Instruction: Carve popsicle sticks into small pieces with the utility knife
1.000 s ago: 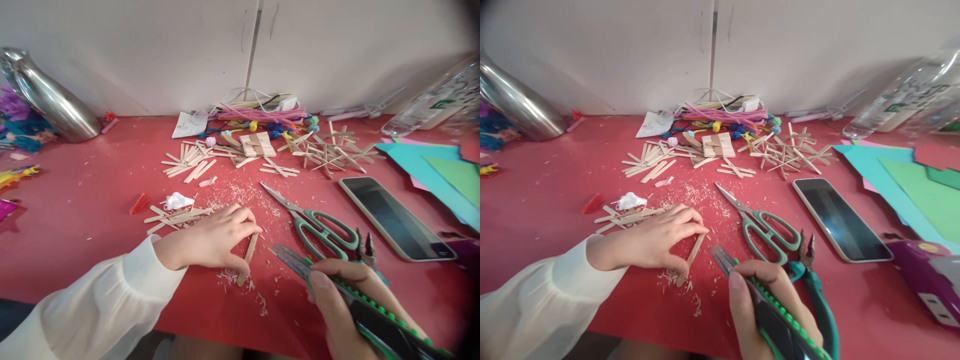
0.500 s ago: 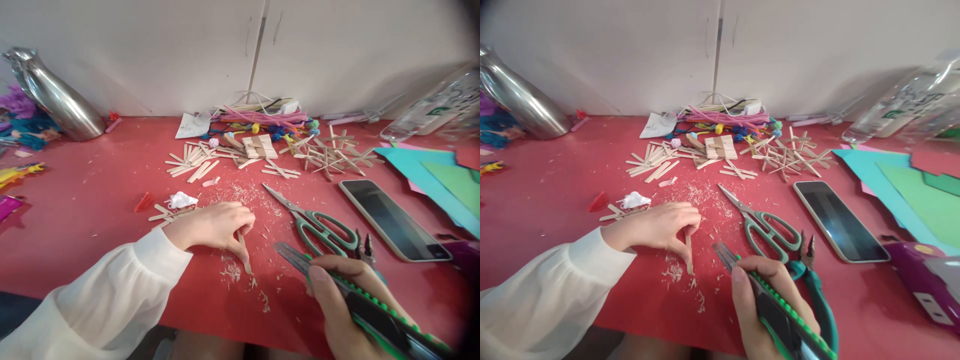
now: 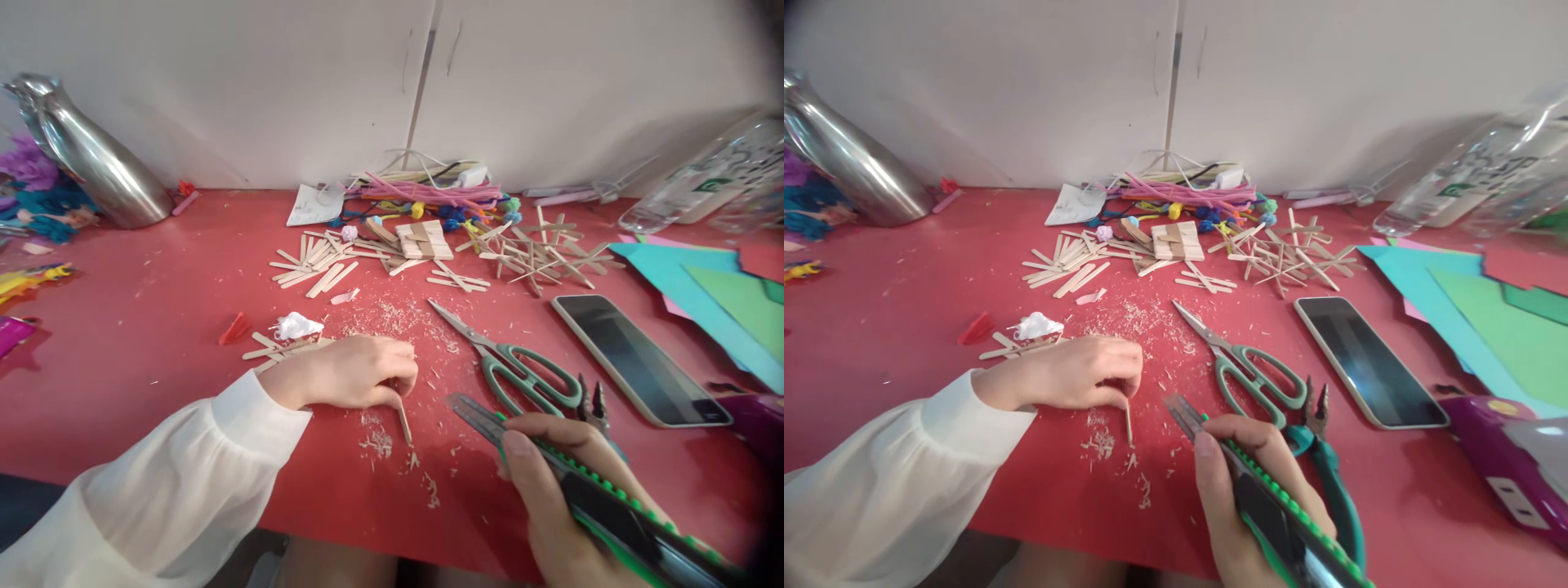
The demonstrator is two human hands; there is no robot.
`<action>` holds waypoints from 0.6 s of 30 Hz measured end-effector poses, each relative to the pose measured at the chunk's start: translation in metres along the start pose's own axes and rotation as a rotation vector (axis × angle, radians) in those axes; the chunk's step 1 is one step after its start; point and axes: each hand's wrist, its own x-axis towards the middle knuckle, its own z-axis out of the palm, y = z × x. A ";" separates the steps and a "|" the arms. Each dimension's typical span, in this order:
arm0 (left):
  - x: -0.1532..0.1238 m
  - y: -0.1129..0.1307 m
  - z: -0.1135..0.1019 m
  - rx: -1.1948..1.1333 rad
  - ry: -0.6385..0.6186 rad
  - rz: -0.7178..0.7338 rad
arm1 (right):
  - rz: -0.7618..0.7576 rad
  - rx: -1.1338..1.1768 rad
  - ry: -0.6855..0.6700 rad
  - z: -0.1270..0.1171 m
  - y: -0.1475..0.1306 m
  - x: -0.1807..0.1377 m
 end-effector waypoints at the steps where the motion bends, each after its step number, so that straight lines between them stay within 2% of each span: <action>1: 0.001 0.001 0.002 0.003 0.009 0.013 | -0.003 -0.011 -0.001 0.000 0.000 0.000; 8: -0.003 0.012 0.004 0.102 0.002 0.034 | -0.088 -0.023 -0.088 -0.001 0.003 0.003; 13: -0.009 0.011 -0.002 0.119 -0.049 -0.001 | -0.083 -0.038 -0.083 0.000 0.002 0.004; 18: -0.010 0.010 -0.003 0.128 0.055 -0.078 | -0.111 -0.078 -0.081 -0.003 0.005 0.004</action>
